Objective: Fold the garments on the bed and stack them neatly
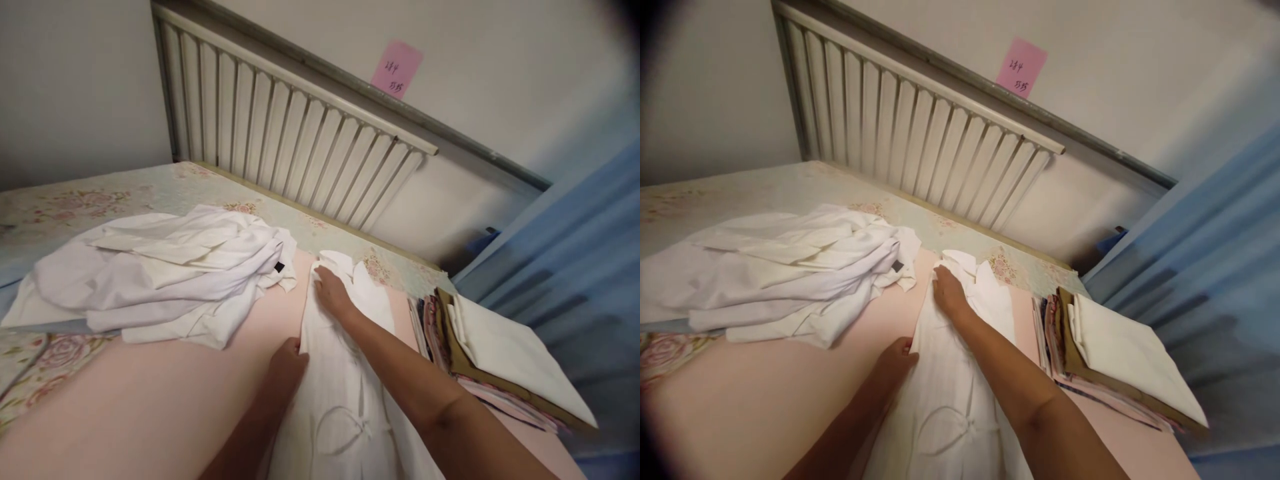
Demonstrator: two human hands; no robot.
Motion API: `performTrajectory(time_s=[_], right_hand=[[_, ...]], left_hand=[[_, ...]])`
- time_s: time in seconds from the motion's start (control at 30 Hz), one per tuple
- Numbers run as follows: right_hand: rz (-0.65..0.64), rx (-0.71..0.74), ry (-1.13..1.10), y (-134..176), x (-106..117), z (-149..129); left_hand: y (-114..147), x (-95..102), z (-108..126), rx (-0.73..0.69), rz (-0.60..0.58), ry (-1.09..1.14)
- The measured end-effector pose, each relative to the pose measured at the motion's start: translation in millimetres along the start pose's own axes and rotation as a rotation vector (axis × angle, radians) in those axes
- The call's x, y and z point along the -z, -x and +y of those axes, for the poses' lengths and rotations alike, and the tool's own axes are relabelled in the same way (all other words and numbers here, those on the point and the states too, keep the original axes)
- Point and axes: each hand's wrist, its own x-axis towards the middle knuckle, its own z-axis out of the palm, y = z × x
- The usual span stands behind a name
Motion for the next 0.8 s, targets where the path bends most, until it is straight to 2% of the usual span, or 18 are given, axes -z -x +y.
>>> performTrajectory(time_s=[0.17,0.33,0.4,0.53,0.63,0.8], right_hand=[[-0.058,0.112,0.009,63.1,2.1,-14.3],[0.049,0.121,-0.081,122.8,14.1,-9.5],[0.125,0.099,-0.100,145.7,20.9,2.7],[0.228,-0.055,-0.061,180.5,34.8,42.5],[0.223,-0.155,-0.014,192.6,39.2,78.3],[0.198,-0.182,0.023,195.1,29.3,121.7]], left_hand=[[-3.4,1.2,0.7,-0.027,-0.007,-0.071],[-4.4,2.8,-0.1,-0.077,-0.014,-0.096],[-4.7,2.9,-1.7,-0.089,-0.010,-0.076],[-7.5,2.5,-4.8,-0.101,0.008,-0.070],[-10.9,1.1,-6.9,-0.114,0.022,-0.065],[-11.6,-0.3,-7.9,-0.100,0.009,-0.055]])
